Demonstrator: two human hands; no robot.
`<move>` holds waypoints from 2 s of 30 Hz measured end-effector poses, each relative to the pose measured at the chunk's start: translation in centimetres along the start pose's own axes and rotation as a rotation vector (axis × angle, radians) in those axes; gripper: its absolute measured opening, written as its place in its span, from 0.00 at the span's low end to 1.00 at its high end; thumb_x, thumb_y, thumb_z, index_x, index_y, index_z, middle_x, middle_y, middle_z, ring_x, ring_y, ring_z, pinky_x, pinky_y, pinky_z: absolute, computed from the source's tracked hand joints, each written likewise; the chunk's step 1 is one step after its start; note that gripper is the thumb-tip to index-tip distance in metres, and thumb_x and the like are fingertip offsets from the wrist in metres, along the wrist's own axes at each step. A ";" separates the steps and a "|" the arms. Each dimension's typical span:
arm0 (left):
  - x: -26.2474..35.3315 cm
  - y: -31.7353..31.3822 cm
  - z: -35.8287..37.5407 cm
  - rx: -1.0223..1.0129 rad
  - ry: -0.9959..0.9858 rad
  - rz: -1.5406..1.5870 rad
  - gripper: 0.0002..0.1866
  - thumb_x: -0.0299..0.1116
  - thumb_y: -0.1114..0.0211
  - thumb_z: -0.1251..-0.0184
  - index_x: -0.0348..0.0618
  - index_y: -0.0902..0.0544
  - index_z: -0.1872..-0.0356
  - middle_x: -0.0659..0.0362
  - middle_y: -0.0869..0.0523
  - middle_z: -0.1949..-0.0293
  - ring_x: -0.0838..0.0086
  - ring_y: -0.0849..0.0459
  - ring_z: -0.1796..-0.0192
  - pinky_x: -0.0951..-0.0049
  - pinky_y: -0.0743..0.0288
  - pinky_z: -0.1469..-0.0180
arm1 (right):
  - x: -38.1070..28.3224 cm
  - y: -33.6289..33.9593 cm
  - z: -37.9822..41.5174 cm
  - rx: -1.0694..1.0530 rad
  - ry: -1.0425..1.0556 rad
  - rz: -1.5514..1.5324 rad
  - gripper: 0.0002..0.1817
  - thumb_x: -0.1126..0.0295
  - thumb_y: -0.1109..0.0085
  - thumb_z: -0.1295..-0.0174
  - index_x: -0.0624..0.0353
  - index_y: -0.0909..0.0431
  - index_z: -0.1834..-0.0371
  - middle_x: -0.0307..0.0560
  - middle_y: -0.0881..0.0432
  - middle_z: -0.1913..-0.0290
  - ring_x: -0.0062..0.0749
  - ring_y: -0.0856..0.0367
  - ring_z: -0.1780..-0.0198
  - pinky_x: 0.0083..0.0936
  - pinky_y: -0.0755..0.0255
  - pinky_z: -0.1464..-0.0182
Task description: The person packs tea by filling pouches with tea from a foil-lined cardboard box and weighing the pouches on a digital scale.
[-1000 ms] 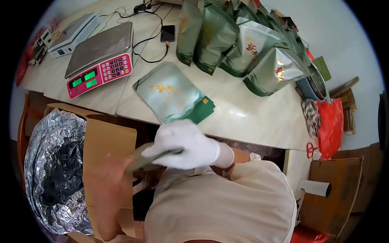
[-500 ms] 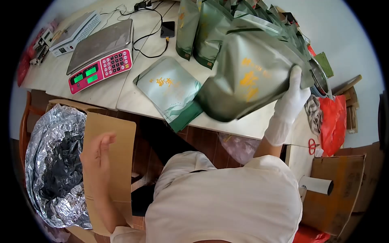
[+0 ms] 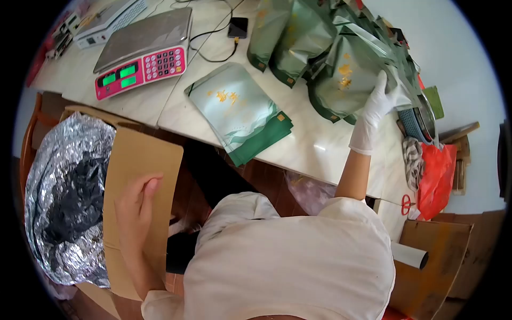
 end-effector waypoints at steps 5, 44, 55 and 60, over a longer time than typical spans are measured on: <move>-0.6 -0.7 1.0 0.039 0.138 0.134 0.08 0.28 0.41 0.31 0.36 0.16 0.60 0.52 0.13 0.64 0.64 0.15 0.60 0.72 0.25 0.57 | -10.2 -2.5 7.6 -0.210 0.044 -0.201 0.25 0.79 0.37 0.43 0.63 0.28 0.40 0.55 0.27 0.42 0.42 0.30 0.38 0.34 0.38 0.35; -13.5 17.9 15.2 0.581 0.185 -0.949 0.34 0.35 0.24 0.55 0.48 0.22 0.41 0.60 0.24 0.40 0.60 0.38 0.28 0.54 0.43 0.29 | -43.4 -23.8 32.8 -1.761 0.730 -0.782 0.21 0.69 0.39 0.39 0.61 0.24 0.43 0.54 0.18 0.48 0.46 0.21 0.47 0.34 0.29 0.43; -17.0 18.3 20.1 0.204 0.393 -0.974 0.08 0.28 0.31 0.58 0.41 0.18 0.73 0.61 0.22 0.68 0.66 0.22 0.55 0.58 0.37 0.40 | -45.9 -31.6 59.0 -2.463 1.887 0.291 0.38 0.51 0.44 0.37 0.56 0.43 0.26 0.55 0.30 0.33 0.49 0.28 0.36 0.36 0.35 0.33; -14.3 18.3 20.7 0.490 0.245 -1.037 0.12 0.37 0.38 0.69 0.45 0.19 0.78 0.64 0.27 0.80 0.73 0.25 0.73 0.67 0.34 0.57 | -36.3 -30.7 67.1 -2.641 2.031 0.273 0.40 0.48 0.45 0.38 0.53 0.43 0.25 0.54 0.33 0.30 0.47 0.35 0.29 0.42 0.45 0.28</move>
Point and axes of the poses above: each hand's wrist, its own z-axis away from the middle knuckle, its own y-axis out of the back of the hand, x = y × z, the point moved 3 cm from there along -z, towards the middle knuckle
